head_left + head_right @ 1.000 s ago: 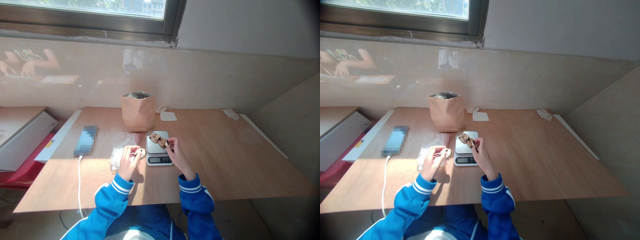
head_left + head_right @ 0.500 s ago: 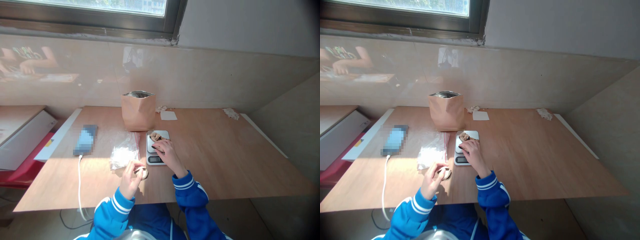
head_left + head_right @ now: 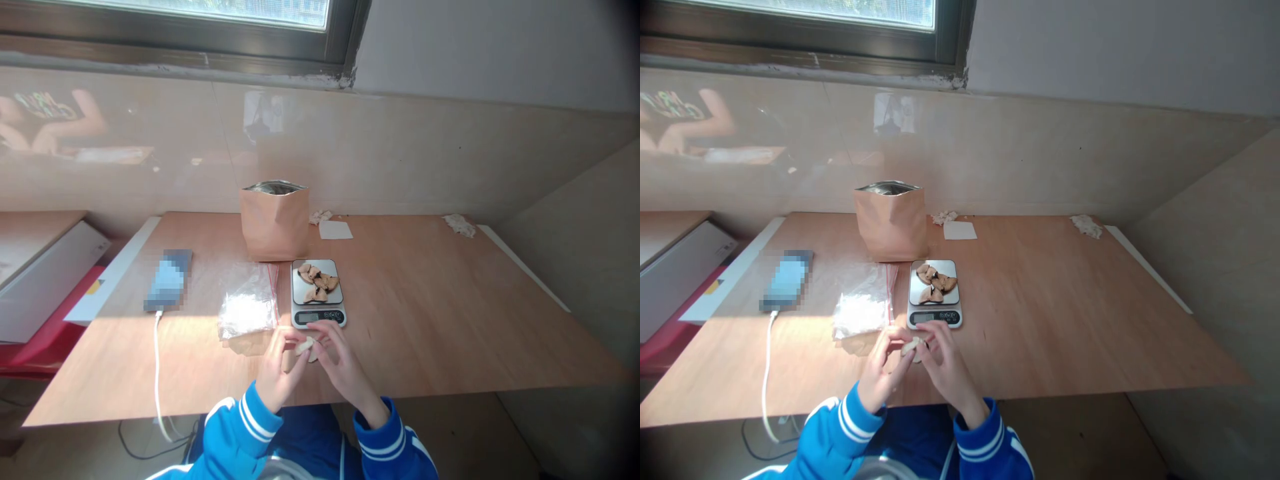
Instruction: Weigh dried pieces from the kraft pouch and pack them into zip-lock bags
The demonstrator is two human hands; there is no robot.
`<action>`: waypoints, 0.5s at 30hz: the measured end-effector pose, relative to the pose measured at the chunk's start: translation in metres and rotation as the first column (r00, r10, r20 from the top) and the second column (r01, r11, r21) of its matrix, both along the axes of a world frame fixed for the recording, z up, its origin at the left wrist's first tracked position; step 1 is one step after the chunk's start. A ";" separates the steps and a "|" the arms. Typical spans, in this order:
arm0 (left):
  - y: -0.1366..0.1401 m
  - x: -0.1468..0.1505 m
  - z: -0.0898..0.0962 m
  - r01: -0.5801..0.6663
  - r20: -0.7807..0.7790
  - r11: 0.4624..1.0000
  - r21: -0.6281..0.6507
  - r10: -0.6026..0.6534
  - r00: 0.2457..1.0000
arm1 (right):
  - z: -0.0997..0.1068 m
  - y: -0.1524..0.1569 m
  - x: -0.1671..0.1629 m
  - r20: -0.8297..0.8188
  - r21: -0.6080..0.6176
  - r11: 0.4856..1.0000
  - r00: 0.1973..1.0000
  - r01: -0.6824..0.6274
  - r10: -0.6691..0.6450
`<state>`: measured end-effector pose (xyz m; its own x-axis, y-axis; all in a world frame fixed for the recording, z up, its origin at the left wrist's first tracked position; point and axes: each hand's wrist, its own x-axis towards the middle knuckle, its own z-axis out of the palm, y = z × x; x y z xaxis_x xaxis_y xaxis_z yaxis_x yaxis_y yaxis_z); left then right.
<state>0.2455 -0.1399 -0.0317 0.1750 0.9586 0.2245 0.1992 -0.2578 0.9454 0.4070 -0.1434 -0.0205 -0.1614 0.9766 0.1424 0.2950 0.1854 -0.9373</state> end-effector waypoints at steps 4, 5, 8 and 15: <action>-0.005 0.010 -0.003 0.024 0.020 1.000 0.015 -0.024 1.000 | -0.014 -0.011 -0.003 -0.229 -0.164 0.986 0.973 -0.041 0.002; -0.006 0.009 -0.003 0.031 0.012 0.999 0.032 -0.031 0.999 | -0.016 -0.008 0.003 -0.241 -0.183 0.983 0.970 -0.030 -0.015; -0.003 -0.003 0.004 -0.042 -0.014 0.996 0.083 0.043 0.999 | -0.024 0.009 0.032 -0.088 -0.140 0.976 0.980 0.164 -0.177; 0.036 -0.051 0.081 -0.503 0.291 0.803 0.320 0.422 0.859 | -0.062 0.057 0.114 0.471 0.365 0.812 0.662 0.455 -0.582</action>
